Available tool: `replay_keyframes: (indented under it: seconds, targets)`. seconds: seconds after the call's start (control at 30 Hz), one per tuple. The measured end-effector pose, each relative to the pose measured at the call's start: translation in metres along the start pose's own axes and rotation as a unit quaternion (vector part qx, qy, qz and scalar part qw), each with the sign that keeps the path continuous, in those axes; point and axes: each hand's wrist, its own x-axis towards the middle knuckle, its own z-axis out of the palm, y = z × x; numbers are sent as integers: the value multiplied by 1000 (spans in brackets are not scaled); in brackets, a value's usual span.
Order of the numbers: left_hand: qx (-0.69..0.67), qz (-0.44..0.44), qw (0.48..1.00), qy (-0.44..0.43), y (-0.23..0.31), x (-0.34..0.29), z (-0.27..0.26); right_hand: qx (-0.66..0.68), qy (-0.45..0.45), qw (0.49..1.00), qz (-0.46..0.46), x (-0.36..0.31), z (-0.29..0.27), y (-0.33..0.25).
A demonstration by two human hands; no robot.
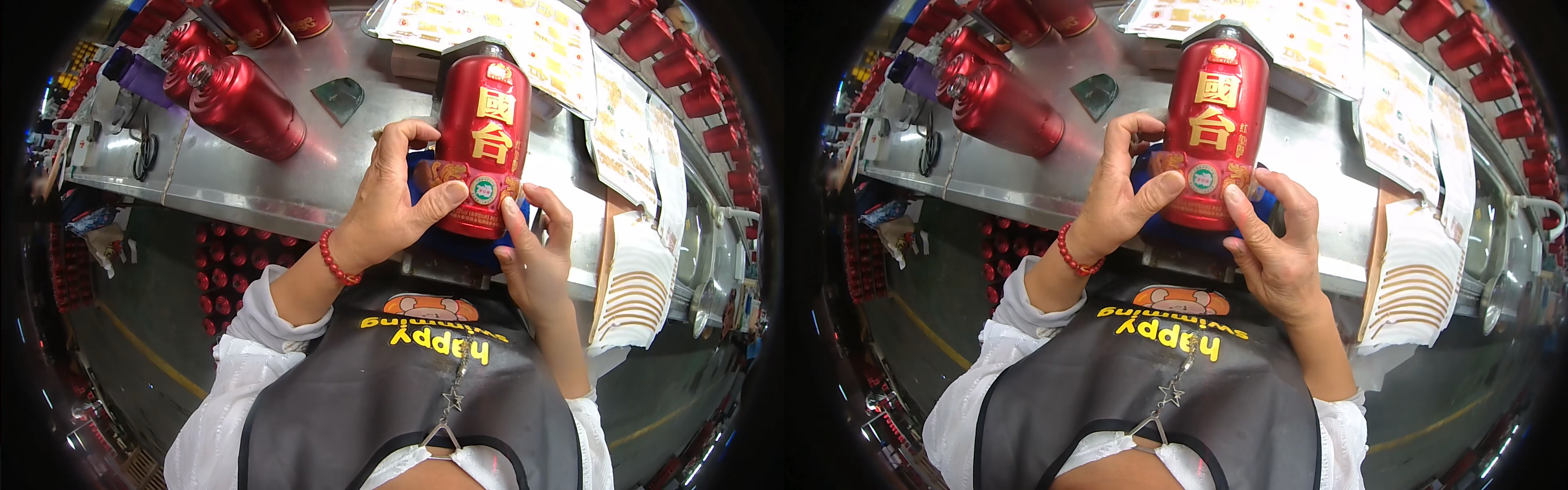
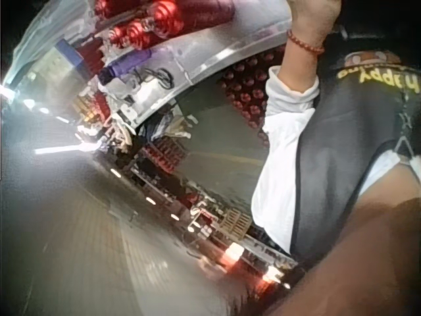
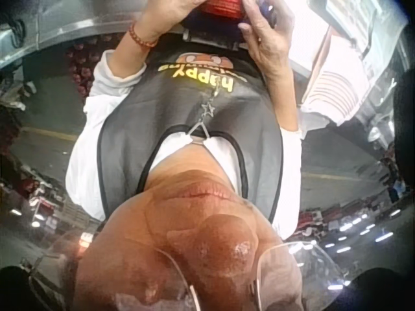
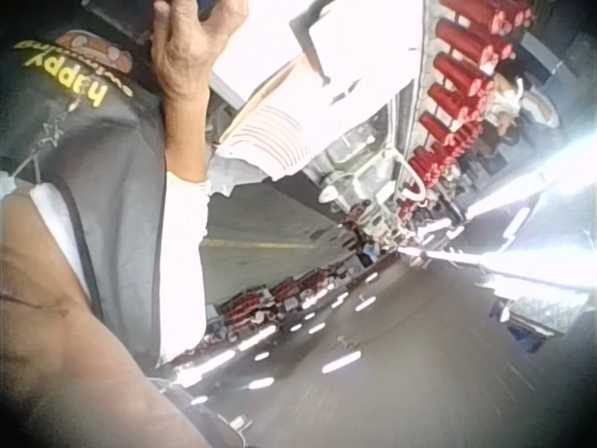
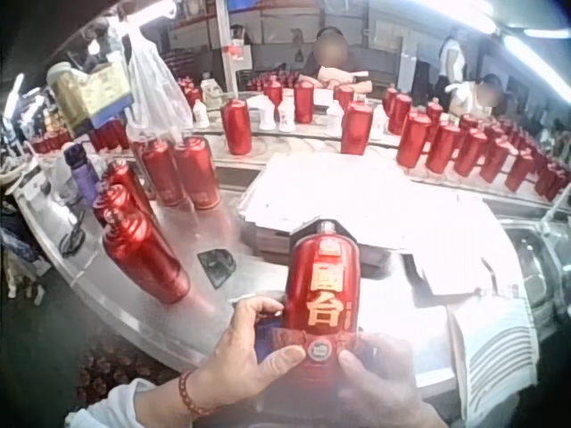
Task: The person applies gold stickers to red beverage cans on a production line. They peel stickers from sheets, align them on the can body, and smooth them with a green plastic squeegee. The person handles multiple cans one at a time, rotating each can to apply labels on different sides.
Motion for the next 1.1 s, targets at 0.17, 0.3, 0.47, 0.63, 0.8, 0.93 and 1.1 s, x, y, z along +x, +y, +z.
replay_keyframes:
  seconds: [0.17, 0.3, 0.47, 0.63, 0.8, 0.93, 1.1]
  targets:
    - [3, 0, 1000, 2, -1, 0, 1, -37, 0, 998, -44, -3, 1, -1]
    - [-41, -34, 999, -12, -1, -2, 0, -60, -5, 998, -36, 0, -2, 0]
    - [136, 120, 980, -86, -17, -14, -16, -39, 13, 999, -25, -1, 0, 0]
    - [307, 206, 928, -54, -2, -9, -23, -49, 41, 997, -43, 5, 2, -1]
    - [69, 134, 988, -44, -3, -5, -13, -40, 0, 999, -14, 2, 2, 1]
    - [-38, 37, 998, -18, -6, 4, 0, -42, -2, 999, -15, 4, 1, -1]
    - [-65, 13, 998, -2, -6, 2, 5, -20, 18, 1000, -16, 4, 6, 2]
